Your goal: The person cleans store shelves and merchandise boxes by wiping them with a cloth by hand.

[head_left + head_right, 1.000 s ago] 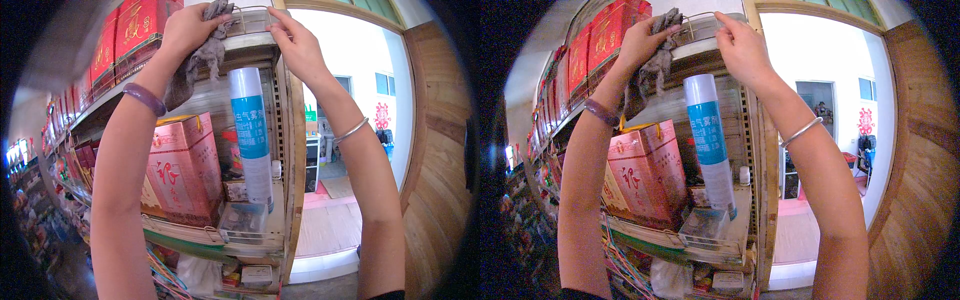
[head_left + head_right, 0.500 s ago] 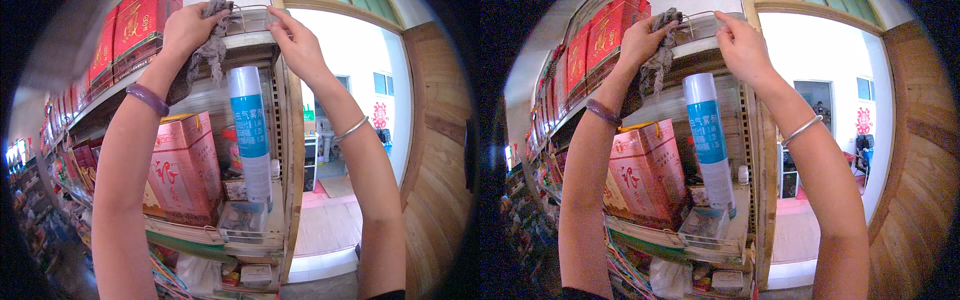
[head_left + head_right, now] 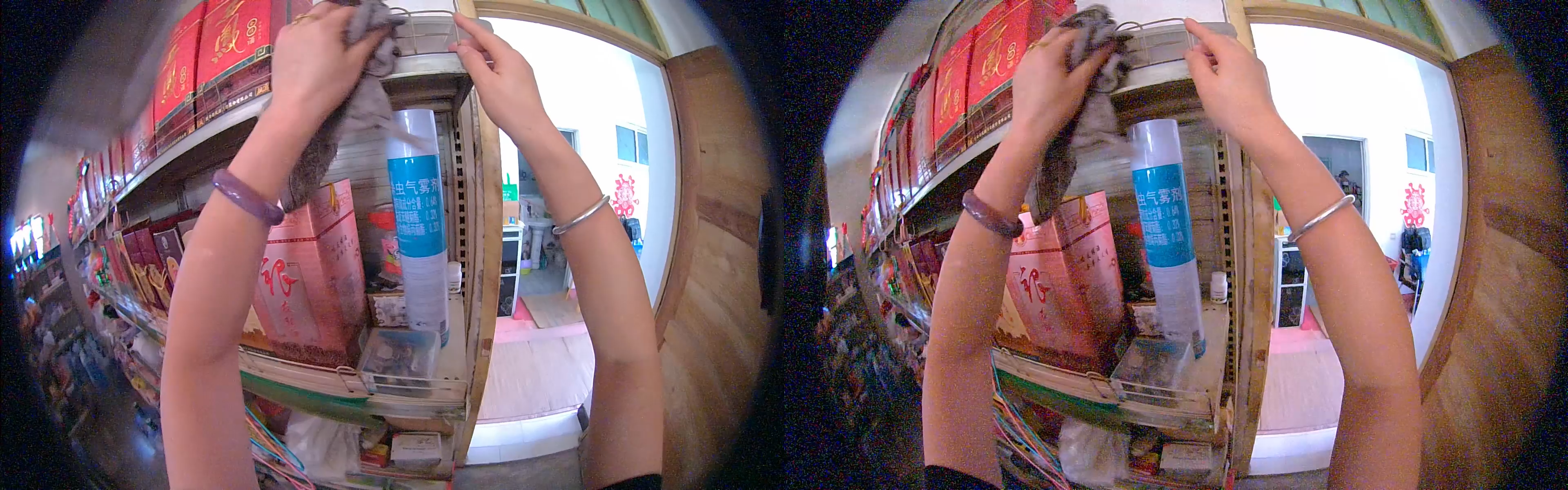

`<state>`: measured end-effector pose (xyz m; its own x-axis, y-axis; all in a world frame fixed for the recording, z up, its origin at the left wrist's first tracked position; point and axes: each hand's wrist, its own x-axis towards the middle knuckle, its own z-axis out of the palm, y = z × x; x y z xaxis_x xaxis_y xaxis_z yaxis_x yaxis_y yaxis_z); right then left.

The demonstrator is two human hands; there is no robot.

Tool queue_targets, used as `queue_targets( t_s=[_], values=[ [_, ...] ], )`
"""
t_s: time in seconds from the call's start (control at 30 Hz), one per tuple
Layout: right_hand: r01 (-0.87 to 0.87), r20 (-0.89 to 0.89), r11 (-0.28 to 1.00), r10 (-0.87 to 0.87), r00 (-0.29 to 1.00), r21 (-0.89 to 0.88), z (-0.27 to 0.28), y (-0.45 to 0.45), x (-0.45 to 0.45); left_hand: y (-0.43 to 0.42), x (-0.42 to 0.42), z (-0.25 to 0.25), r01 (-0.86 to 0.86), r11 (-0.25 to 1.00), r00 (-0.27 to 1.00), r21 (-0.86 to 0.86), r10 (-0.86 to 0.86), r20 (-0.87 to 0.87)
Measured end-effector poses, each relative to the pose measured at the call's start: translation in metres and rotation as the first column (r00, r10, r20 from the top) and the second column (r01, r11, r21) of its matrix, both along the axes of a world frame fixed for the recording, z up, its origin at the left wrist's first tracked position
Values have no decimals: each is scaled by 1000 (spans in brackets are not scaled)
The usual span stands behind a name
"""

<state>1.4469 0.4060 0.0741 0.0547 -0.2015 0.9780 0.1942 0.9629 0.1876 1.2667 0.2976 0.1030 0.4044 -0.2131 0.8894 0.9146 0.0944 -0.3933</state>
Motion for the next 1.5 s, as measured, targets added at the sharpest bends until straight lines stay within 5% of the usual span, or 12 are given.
queue_targets(
  t_s=[0.2,0.33,0.4,0.6,0.77,0.87,1.0,1.33,1.5],
  values=[
    [1,26,1000,0,1000,-23,1,2,2,9,-10,-22,-76,990,963,120,104,-247],
    [-32,34,999,33,999,-33,3,4,1,0,-33,-19,-122,989,956,82,139,-257],
    [-37,56,998,40,998,-51,2,3,3,-11,-56,-18,-227,974,964,14,227,-138],
    [-25,36,998,27,999,-55,0,-2,0,-12,-79,-11,-178,984,983,-18,177,-39],
    [-15,62,998,20,998,-67,1,5,2,-4,-17,-2,25,965,976,-260,33,215],
    [-13,104,997,21,994,-73,0,3,4,6,-19,4,-109,992,990,-56,114,80],
    [-11,89,996,19,996,-87,-1,3,3,5,-28,9,-187,981,982,-56,185,-33],
    [-89,33,994,91,995,-65,-2,-11,2,-4,-31,-7,-268,960,937,-77,279,212],
    [-52,37,998,53,998,-34,-2,-8,2,1,8,-4,-171,979,975,-106,184,127]
  ],
)
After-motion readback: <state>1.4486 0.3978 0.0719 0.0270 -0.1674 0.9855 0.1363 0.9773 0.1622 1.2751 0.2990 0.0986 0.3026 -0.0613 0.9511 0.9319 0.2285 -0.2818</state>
